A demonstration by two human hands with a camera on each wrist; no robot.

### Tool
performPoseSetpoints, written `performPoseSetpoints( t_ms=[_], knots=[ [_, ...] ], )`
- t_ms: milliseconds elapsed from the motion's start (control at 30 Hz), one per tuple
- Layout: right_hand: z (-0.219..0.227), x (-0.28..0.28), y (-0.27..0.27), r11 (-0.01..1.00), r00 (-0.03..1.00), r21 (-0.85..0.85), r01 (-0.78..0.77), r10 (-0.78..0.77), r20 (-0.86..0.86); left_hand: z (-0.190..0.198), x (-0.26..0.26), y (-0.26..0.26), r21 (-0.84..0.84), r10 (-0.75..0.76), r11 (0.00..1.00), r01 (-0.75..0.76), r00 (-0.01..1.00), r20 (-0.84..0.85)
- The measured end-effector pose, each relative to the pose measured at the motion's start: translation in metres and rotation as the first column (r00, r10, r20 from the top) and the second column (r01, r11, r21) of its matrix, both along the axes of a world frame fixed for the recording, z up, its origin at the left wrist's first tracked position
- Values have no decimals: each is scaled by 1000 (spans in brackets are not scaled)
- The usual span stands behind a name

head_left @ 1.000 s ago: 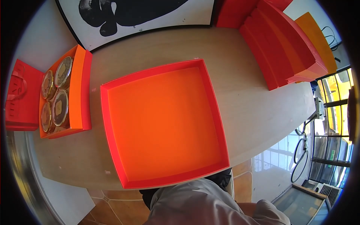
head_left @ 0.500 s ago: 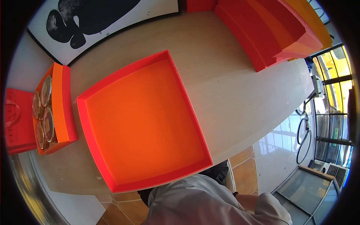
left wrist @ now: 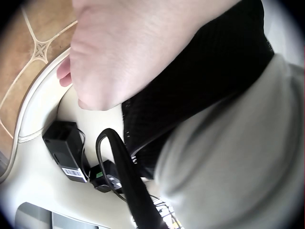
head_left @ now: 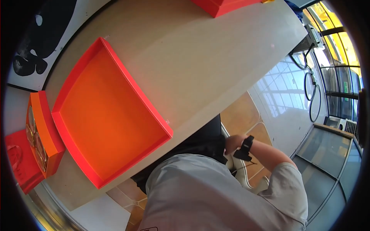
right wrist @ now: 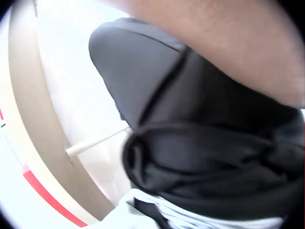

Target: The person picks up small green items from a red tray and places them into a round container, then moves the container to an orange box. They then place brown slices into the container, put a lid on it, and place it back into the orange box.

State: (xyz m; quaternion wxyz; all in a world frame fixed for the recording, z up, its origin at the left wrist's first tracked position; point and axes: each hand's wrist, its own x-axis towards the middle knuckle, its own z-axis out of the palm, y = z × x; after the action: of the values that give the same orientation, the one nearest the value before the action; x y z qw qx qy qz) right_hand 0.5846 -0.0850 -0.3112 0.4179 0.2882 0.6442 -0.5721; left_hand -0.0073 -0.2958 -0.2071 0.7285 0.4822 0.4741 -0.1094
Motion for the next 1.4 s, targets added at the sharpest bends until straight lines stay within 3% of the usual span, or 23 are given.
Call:
performPoseSetpoints(
  t_ms=[33, 133, 200, 267, 367, 467, 533, 567, 633, 667, 733, 867, 933, 1000, 1067, 1100, 1133, 1200, 1233, 1267, 1300, 1367, 1400],
  knots=[
    [57, -22, 42, 999, 993, -21, -50, 52, 110, 3, 0, -4, -8, 3, 1000, -3, 1000, 4],
    [59, -8, 68, 979, 995, 200, -41, 22, 100, 10, 7, -20, -1, 61, 998, -61, 998, 12],
    [66, -6, 84, 835, 954, 462, 299, -261, -146, 12, 19, -40, 21, 140, 990, -140, 990, 18],
    [61, -6, 86, 800, 946, 516, 308, -201, -254, 27, 26, 8, -159, -171, 977, 140, 964, -204],
    [25, -6, 81, 763, 973, 604, 230, -182, -141, 35, 20, 43, -155, -122, 986, 66, 914, -386],
    [17, -1, 76, 676, 966, 690, 259, -180, -186, 20, -2, 44, 255, 303, 944, -209, 854, -423],
    [9, 0, 76, 664, 962, 697, 270, -158, -222, 23, -8, 49, 595, 401, 800, -84, 812, -425],
    [6, 3, 76, 651, 964, 712, 262, -150, -218, 19, -8, 52, 608, 435, 786, -111, 797, -418],
    [9, 0, 87, 630, 971, 741, 231, -106, -213, 10, -6, 43, 745, 669, 577, -334, 717, -197],
    [8, 0, 90, 663, 974, 714, 224, -128, -187, 9, -6, 40, 751, 678, 566, -340, 710, -190],
    [13, -3, 92, 686, 976, 694, 217, -148, -160, 7, -8, 38, 663, 629, 657, -359, 745, -220],
    [25, -12, 91, 595, 973, 773, 220, -196, -126, -5, -8, 28, 688, 660, 629, -362, 716, -227],
    [33, -21, 90, 566, 964, 794, 223, -248, -94, -26, -10, 13, 604, 579, 728, -324, 763, -287],
    [51, -29, 84, 760, 878, 535, 369, -474, 68, -24, 8, 4, 351, 505, 849, -396, 805, -313],
    [-29, 25, 79, 811, 991, 573, 120, -133, -20, -27, 28, -13, 288, 424, 898, -332, 826, -371],
    [-50, 40, 77, 702, 963, 687, -189, 269, -9, -38, 34, -18, 240, 417, 907, -347, 825, -382],
    [-60, 47, 78, 464, 781, 771, -437, 621, 68, -55, 40, -23, 187, 408, 913, -363, 824, -392],
    [-33, 32, 73, 702, 952, 682, -205, 306, -30, -94, 38, -44, 368, 330, 910, -189, 868, -371],
    [-15, 22, 69, 698, 953, 688, -198, 300, -30, -101, 35, -50, 435, 261, 896, -94, 902, -343],
    [8, 5, 66, 789, 999, 613, 30, -39, 2, -107, 32, -50, 499, 187, 866, -1, 928, -322],
    [17, -6, 67, 795, 927, 539, 279, -370, 66, -106, 32, -46, 427, 250, 899, -101, 918, -308],
    [-50, 39, 55, 839, 984, 531, 119, -169, 47, -136, 26, -65, 426, 301, 886, -186, 928, -221],
    [-12, 15, 58, 817, 907, 480, 320, -411, 94, -169, 21, -89, 501, 285, 847, -178, 948, -144]
  ],
)
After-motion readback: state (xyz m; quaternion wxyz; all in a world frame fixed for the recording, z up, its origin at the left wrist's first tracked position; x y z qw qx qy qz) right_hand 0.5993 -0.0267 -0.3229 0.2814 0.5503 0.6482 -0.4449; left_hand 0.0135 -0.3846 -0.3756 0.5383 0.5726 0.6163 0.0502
